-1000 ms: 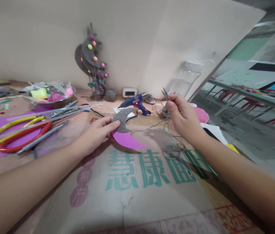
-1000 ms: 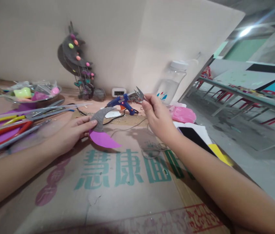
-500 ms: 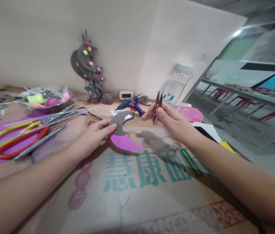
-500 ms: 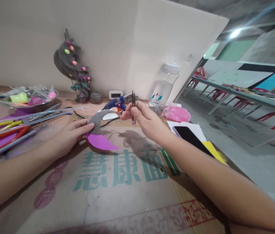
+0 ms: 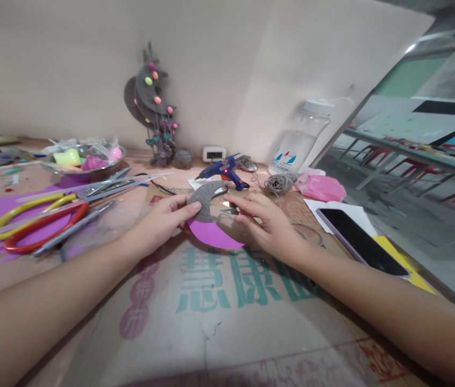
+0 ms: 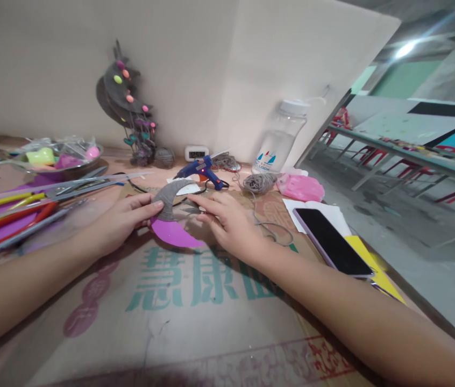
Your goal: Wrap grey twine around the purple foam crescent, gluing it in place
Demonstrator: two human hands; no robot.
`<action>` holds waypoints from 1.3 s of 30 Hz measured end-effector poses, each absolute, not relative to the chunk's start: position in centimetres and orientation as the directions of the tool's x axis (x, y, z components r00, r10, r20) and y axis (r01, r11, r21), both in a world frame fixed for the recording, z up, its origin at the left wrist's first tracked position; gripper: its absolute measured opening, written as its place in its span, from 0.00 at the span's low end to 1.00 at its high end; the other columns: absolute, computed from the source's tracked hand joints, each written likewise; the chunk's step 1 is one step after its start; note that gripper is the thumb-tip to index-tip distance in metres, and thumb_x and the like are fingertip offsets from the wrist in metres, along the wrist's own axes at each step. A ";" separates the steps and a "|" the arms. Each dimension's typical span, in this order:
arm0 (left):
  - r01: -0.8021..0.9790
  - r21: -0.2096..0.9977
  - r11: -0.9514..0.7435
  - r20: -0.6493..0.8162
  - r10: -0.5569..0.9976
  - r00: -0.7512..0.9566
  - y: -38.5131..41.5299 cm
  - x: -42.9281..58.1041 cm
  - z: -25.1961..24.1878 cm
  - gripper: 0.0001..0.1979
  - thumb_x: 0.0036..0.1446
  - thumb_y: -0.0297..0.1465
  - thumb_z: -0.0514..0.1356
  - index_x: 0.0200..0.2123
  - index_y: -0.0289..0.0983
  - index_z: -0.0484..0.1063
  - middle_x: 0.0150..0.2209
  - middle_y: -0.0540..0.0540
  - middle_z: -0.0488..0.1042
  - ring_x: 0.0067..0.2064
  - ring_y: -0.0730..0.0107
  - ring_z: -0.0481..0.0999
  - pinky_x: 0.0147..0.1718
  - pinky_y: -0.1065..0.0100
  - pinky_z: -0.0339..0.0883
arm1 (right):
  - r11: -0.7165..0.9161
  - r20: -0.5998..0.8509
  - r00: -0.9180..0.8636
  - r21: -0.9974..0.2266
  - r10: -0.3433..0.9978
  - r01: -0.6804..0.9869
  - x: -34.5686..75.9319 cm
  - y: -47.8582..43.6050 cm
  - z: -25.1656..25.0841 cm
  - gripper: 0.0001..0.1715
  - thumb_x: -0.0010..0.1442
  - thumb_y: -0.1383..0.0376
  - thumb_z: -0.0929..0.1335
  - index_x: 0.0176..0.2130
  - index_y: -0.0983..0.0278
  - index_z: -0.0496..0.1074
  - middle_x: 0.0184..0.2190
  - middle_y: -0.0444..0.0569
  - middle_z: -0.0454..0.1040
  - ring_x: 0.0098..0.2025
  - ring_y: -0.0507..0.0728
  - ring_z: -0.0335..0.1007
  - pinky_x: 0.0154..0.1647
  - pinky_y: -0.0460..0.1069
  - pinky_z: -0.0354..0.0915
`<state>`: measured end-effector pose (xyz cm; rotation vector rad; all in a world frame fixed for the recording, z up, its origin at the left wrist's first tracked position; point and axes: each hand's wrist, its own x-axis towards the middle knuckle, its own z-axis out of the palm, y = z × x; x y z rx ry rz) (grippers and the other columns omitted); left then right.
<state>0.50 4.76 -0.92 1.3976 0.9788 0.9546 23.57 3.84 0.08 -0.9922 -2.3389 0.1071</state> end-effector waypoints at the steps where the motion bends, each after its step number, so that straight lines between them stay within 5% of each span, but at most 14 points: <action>1: 0.049 0.998 -0.036 0.016 0.939 0.345 4.8 0.5 -1.0 0.14 0.51 0.42 0.61 0.32 0.36 0.71 0.27 0.50 0.71 0.29 0.71 0.70 0.30 0.71 0.63 | 0.721 0.499 -0.543 -0.292 0.675 0.628 23.5 3.8 -0.1 0.21 0.64 0.63 0.61 0.56 0.58 0.65 0.39 0.51 0.70 0.42 0.57 0.65 0.45 0.53 0.63; 5: 0.095 0.992 -0.086 0.041 0.916 0.399 4.8 0.3 -1.0 0.13 0.55 0.40 0.58 0.34 0.36 0.71 0.29 0.50 0.71 0.31 0.71 0.70 0.31 0.71 0.61 | 0.726 0.476 -0.574 -0.242 0.667 0.643 23.3 3.5 -0.3 0.21 0.64 0.62 0.62 0.56 0.59 0.66 0.31 0.48 0.67 0.35 0.55 0.65 0.37 0.50 0.63; 11: 0.120 0.982 -0.144 0.081 0.902 0.424 4.6 0.4 -0.9 0.13 0.55 0.41 0.57 0.32 0.36 0.69 0.31 0.50 0.71 0.31 0.71 0.68 0.31 0.71 0.60 | 0.741 0.462 -0.612 -0.168 0.642 0.650 22.9 3.2 0.0 0.20 0.66 0.62 0.59 0.55 0.61 0.65 0.36 0.51 0.70 0.38 0.57 0.65 0.39 0.52 0.63; 17: 0.123 0.982 -0.146 0.083 0.905 0.418 4.8 0.4 -1.0 0.12 0.55 0.40 0.57 0.30 0.36 0.68 0.28 0.51 0.70 0.29 0.73 0.67 0.30 0.72 0.60 | 0.755 0.470 -0.654 -0.041 0.592 0.654 22.9 3.1 0.0 0.18 0.66 0.62 0.58 0.50 0.63 0.70 0.30 0.50 0.70 0.34 0.55 0.63 0.35 0.50 0.60; 39: 0.101 0.989 -0.103 0.051 0.902 0.428 4.6 0.4 -1.0 0.13 0.55 0.40 0.57 0.30 0.35 0.69 0.26 0.52 0.67 0.27 0.76 0.65 0.28 0.73 0.58 | 0.764 0.439 -0.686 0.000 0.580 0.646 23.0 3.3 -0.3 0.18 0.66 0.63 0.59 0.49 0.65 0.72 0.27 0.48 0.69 0.31 0.54 0.62 0.32 0.48 0.58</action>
